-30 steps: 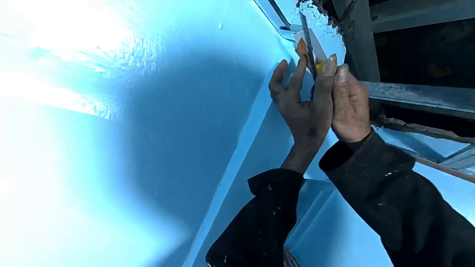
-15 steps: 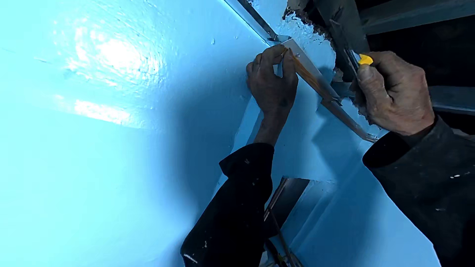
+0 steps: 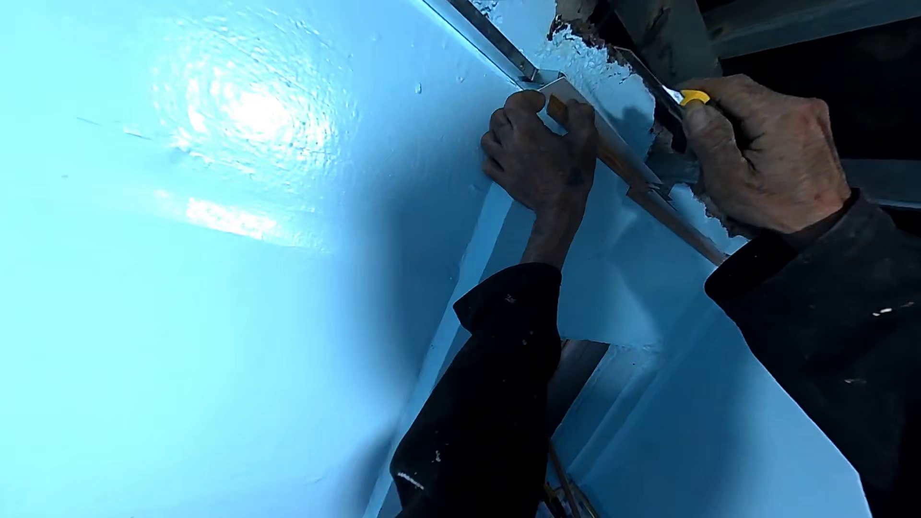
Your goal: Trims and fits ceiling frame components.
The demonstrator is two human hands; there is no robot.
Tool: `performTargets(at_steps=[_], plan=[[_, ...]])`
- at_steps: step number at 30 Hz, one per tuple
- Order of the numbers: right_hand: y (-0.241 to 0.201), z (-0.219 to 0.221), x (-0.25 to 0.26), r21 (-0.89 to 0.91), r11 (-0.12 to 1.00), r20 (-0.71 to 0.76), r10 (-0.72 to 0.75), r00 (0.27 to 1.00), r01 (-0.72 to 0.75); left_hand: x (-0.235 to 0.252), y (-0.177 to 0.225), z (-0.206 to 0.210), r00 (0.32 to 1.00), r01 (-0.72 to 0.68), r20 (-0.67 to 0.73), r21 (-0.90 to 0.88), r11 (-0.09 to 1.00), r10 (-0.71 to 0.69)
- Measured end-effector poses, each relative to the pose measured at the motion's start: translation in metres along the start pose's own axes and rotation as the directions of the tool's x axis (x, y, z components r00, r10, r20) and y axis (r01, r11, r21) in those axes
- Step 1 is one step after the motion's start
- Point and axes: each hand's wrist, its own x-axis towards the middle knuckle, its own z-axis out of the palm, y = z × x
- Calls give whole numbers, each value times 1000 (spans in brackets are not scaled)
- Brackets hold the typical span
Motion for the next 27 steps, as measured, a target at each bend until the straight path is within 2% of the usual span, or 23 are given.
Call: performTargets(at_steps=[6, 11, 17, 23, 27], plan=[[-3, -12, 15, -85, 995, 76, -39, 996, 46, -9, 5, 8, 993, 102, -76, 176, 979, -89], [-12, -23, 34, -115, 990, 168, -58, 984, 78, -16, 11, 10, 984, 163, -106, 173, 971, -146], [-21, -28, 47, -124, 987, 237, -69, 969, 101, -21, 8, 27, 973, 171, -179, 121, 978, -148], [-30, -27, 60, -153, 977, 290, -101, 952, 150, -22, 8, 22, 982, 142, -124, 11, 990, -140], [-36, -23, 69, -219, 957, 313, -116, 943, 191, -23, 8, 19, 989, 113, -105, 96, 989, -102]])
